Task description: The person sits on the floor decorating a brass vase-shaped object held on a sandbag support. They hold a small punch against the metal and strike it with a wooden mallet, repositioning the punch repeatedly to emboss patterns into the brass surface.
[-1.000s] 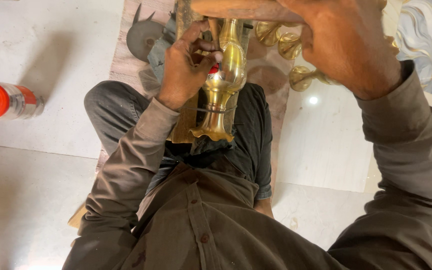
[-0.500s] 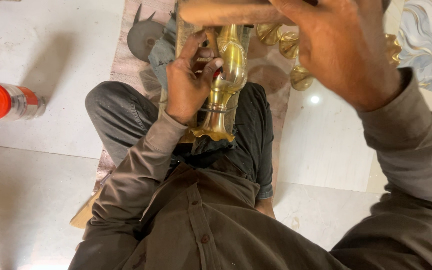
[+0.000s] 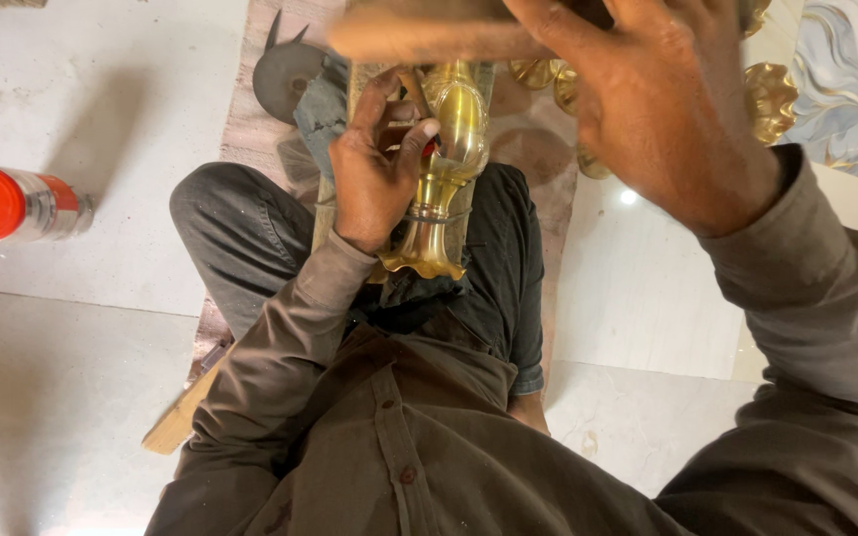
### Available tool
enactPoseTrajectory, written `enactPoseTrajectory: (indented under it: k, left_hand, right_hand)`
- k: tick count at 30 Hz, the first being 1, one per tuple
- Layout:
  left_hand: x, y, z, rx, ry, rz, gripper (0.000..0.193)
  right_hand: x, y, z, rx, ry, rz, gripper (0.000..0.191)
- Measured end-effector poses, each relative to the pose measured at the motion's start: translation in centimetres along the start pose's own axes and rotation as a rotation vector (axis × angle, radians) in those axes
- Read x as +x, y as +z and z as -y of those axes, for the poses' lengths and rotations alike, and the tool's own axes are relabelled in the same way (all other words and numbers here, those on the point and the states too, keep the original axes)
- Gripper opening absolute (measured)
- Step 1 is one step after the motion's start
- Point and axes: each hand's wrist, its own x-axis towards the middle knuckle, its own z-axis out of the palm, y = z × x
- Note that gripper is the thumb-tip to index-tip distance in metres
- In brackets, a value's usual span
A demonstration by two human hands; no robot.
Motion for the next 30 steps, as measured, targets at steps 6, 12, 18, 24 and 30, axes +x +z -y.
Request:
enactPoseTrajectory:
  k: [6, 12, 18, 24, 30]
  left_hand:
    - [-0.6, 0.3, -0.3, -0.021, -0.001, -0.032, 0.056]
    - [-0.9, 0.4, -0.1, 0.070, 0.051, -0.072, 0.055]
    - [-1.4, 0.6, -0.1, 0.012, 0.040, -0.090, 0.055]
    - [-1.6, 0.6, -0.3, 0.005, 0.051, -0.094, 0.054]
    - [-1.6, 0.6, -0.4, -0.024, 0.033, -0.082, 0.053]
  right_hand:
    - [0.0, -0.3, 0.4, -0.092, -0.024, -0.027, 0.056]
    - [-0.3, 0.3, 0.6, -0.091, -0.008, -0.022, 0.051]
    - [-1.0, 0.6, 0.5, 0.081, 0.036, -0.018, 0.059]
    - [-1.9, 0.8, 0.9, 0.088, 0.082, -0.018, 0.065]
    - [-1.8, 0.9, 0.8, 0.074, 0.060, 0.023, 0.063]
